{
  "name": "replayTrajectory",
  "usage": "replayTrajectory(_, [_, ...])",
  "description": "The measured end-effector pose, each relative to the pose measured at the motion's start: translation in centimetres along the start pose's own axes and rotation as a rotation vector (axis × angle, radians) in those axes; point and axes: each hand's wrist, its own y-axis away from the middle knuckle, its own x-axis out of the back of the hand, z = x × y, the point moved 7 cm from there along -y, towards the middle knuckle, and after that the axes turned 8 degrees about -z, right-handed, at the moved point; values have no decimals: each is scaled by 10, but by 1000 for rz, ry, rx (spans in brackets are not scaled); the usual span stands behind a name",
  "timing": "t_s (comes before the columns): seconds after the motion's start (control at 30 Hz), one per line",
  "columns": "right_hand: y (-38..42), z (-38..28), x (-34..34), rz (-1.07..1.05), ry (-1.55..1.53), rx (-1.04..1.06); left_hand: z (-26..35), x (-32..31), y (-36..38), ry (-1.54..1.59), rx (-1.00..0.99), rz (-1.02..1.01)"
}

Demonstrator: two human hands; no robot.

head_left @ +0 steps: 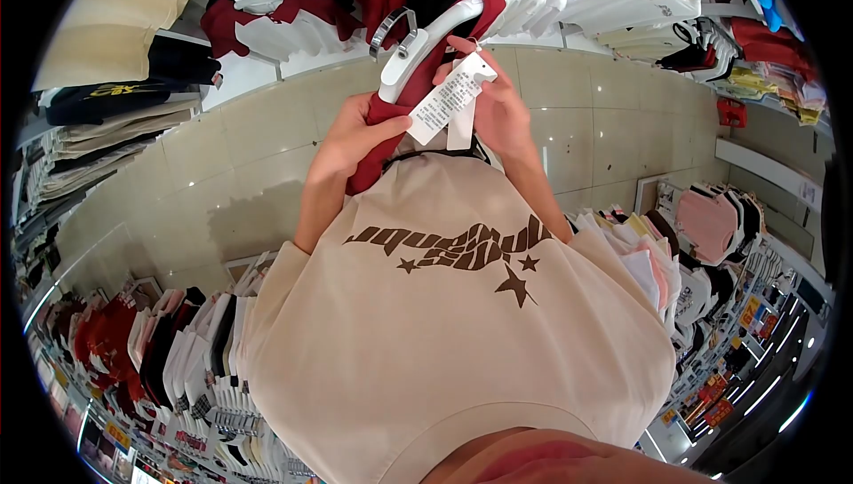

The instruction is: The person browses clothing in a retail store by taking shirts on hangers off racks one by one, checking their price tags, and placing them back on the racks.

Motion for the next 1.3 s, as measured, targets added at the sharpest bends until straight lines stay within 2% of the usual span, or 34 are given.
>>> replayTrajectory(0.23, [4,-10,-19,-44,-58,4,2,-4,1,-7,12,2])
replayTrajectory(0.33, [11,-6,-9,33,31,-107,5,-8,0,-39,20,-5])
replayTrajectory(0.43, [12,-12,6,105,47,34,6,-11,1,-88,17,-53])
replayTrajectory(0.6, [3,-24,26,199,-175,150,11,-20,1,-140,-41,-111])
replayTrajectory(0.7, [-5,-28,22,140,-371,189,12,-21,1,-172,-52,-117])
replayTrajectory(0.8, [-11,-20,23,124,-744,227,11,-20,0,-189,-70,-124])
replayTrajectory(0.9, [-14,-13,23,198,-905,225,13,-20,3,-182,-73,-145])
replayTrajectory(1.0, [-11,-9,30,228,-770,293,18,-25,7,-189,-89,-186])
replayTrajectory(1.13, [-7,2,43,467,-587,300,16,-29,5,-222,-142,-209])
replayTrajectory(1.23, [-5,0,49,452,-210,309,19,-31,7,-245,-164,-227])
replayTrajectory(1.27, [-5,-7,46,382,8,327,21,-32,7,-248,-170,-236])
replayTrajectory(1.3, [-4,-6,47,382,76,298,19,-29,8,-252,-141,-239])
